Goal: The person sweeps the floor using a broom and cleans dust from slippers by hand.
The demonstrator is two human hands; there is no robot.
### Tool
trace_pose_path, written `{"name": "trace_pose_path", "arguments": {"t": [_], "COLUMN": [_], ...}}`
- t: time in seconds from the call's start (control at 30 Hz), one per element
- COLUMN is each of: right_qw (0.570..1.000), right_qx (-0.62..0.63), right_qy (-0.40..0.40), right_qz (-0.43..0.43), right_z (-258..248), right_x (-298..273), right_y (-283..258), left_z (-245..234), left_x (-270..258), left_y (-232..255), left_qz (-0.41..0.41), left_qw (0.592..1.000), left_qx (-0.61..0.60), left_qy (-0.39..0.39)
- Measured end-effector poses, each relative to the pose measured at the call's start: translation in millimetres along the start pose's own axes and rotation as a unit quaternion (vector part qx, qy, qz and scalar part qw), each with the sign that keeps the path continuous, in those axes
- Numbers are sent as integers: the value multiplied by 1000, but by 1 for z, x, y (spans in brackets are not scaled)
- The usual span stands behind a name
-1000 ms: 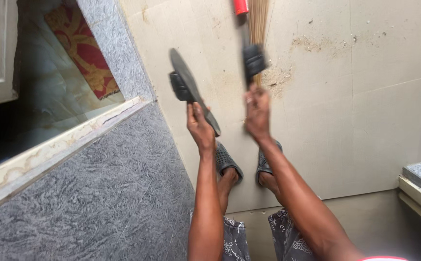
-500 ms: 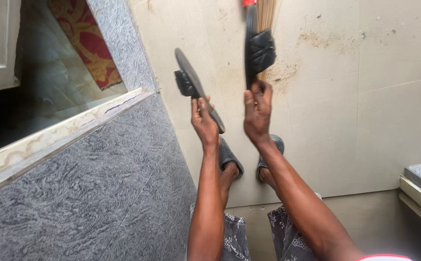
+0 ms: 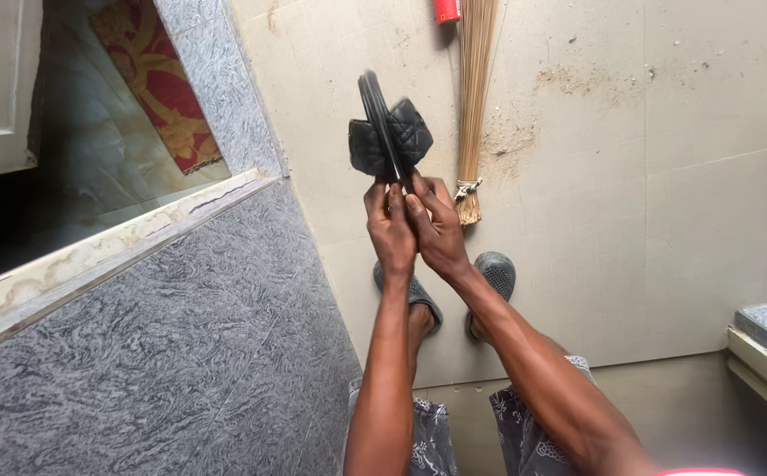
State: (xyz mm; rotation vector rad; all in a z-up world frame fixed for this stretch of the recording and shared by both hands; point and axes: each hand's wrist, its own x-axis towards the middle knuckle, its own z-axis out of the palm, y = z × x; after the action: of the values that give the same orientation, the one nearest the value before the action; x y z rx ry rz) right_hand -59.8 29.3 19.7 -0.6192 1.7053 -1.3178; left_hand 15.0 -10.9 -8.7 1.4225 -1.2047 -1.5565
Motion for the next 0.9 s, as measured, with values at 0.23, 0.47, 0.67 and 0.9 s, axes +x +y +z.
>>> {"name": "trace_pose_path", "arguments": {"t": [0.23,0.47,0.67,0.9], "right_qw": [982,985,980,980], "right_qx": [-73,-129,-30,-186], "right_qy": [18,42,10,-9], "right_qz": [-173,106,-197,72], "right_z": [-1,-15,1,-3], "right_x": [0,10,-6,12], "right_y": [29,92,0,62], "left_z": [-5,2,-8,-5], "left_x": [0,-5,8,-6], "left_y": [10,-6,0,3], "left_qz": [-41,91,-219,-48], "left_qw": [998,994,970,993], "left_qx": [-1,-2,-67,-77], "left_qy": [55,59,78,70]}}
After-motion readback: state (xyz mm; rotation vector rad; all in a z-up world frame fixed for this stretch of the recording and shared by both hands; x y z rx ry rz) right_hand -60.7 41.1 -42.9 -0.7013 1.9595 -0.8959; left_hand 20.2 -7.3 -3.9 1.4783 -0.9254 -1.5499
